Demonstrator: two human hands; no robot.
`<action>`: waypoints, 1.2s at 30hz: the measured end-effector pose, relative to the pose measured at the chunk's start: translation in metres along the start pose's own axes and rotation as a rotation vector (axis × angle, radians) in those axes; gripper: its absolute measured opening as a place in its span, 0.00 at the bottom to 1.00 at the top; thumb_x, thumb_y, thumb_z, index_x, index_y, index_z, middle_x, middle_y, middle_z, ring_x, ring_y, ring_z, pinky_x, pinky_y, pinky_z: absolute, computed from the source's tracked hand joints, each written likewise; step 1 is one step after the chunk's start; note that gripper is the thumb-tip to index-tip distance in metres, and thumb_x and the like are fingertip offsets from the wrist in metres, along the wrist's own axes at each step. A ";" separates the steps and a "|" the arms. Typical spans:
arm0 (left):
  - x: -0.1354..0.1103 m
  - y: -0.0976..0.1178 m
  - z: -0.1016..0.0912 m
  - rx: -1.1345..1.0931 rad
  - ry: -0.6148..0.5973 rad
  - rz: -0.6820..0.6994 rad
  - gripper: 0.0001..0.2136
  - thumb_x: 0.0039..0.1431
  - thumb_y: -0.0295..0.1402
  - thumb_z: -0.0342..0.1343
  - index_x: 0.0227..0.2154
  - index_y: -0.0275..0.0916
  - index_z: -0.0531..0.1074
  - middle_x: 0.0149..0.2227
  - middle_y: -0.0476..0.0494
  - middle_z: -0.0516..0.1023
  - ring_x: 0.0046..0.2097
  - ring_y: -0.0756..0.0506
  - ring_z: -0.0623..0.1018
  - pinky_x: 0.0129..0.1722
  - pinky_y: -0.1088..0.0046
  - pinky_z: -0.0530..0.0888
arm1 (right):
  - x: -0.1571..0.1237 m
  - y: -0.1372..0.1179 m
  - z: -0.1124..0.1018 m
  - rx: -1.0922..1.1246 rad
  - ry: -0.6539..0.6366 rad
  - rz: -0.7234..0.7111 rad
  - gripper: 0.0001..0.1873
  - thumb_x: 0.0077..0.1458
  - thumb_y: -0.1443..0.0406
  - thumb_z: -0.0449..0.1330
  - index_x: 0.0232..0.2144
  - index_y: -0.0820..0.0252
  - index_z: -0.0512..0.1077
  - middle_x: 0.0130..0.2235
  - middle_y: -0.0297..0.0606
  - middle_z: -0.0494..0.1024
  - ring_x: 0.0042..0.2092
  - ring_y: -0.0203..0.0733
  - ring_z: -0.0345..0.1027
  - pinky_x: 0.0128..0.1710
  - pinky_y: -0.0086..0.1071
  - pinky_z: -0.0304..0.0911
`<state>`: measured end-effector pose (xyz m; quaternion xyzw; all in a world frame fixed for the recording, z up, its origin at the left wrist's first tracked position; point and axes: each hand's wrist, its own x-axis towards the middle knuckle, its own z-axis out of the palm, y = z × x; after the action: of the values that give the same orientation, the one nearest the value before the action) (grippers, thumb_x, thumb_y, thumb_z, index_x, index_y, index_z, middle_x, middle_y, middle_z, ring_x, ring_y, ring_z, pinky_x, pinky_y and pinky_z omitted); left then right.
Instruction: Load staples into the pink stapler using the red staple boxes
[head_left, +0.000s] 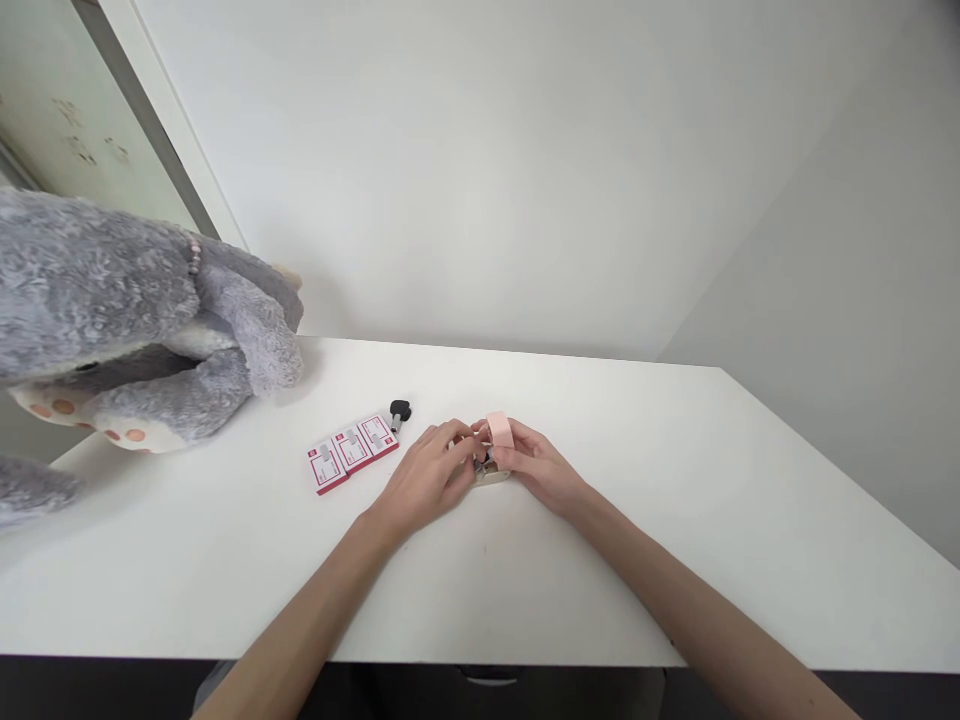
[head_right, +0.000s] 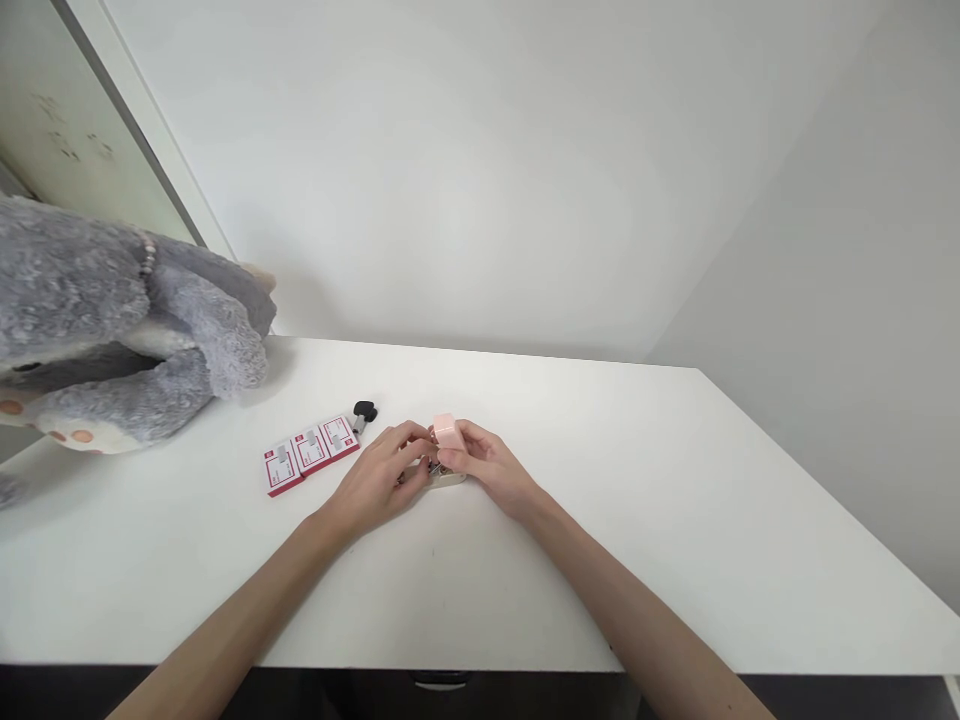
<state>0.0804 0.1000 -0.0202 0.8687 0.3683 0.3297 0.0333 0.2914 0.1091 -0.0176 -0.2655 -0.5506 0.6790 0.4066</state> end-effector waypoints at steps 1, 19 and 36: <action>0.000 0.000 0.000 0.000 0.005 0.000 0.08 0.69 0.26 0.49 0.39 0.42 0.73 0.45 0.44 0.78 0.40 0.46 0.76 0.42 0.66 0.72 | 0.000 0.000 0.000 0.003 -0.004 0.001 0.17 0.58 0.52 0.71 0.45 0.52 0.77 0.48 0.40 0.78 0.51 0.49 0.71 0.53 0.43 0.65; 0.001 0.007 -0.003 -0.096 0.048 -0.049 0.07 0.63 0.24 0.51 0.30 0.40 0.70 0.42 0.44 0.76 0.38 0.48 0.72 0.43 0.68 0.71 | -0.001 -0.006 0.006 -0.043 -0.096 -0.048 0.16 0.60 0.52 0.69 0.44 0.53 0.77 0.45 0.40 0.77 0.49 0.49 0.72 0.53 0.44 0.66; 0.011 0.001 -0.011 -0.926 0.327 -0.747 0.02 0.60 0.32 0.51 0.32 0.42 0.63 0.24 0.56 0.68 0.23 0.53 0.67 0.27 0.76 0.66 | 0.001 0.002 0.001 -0.024 0.091 -0.022 0.16 0.55 0.53 0.72 0.42 0.53 0.79 0.49 0.41 0.76 0.47 0.46 0.70 0.48 0.41 0.66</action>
<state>0.0800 0.1045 -0.0052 0.5144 0.4667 0.5504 0.4633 0.2895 0.1088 -0.0187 -0.2950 -0.5427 0.6550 0.4352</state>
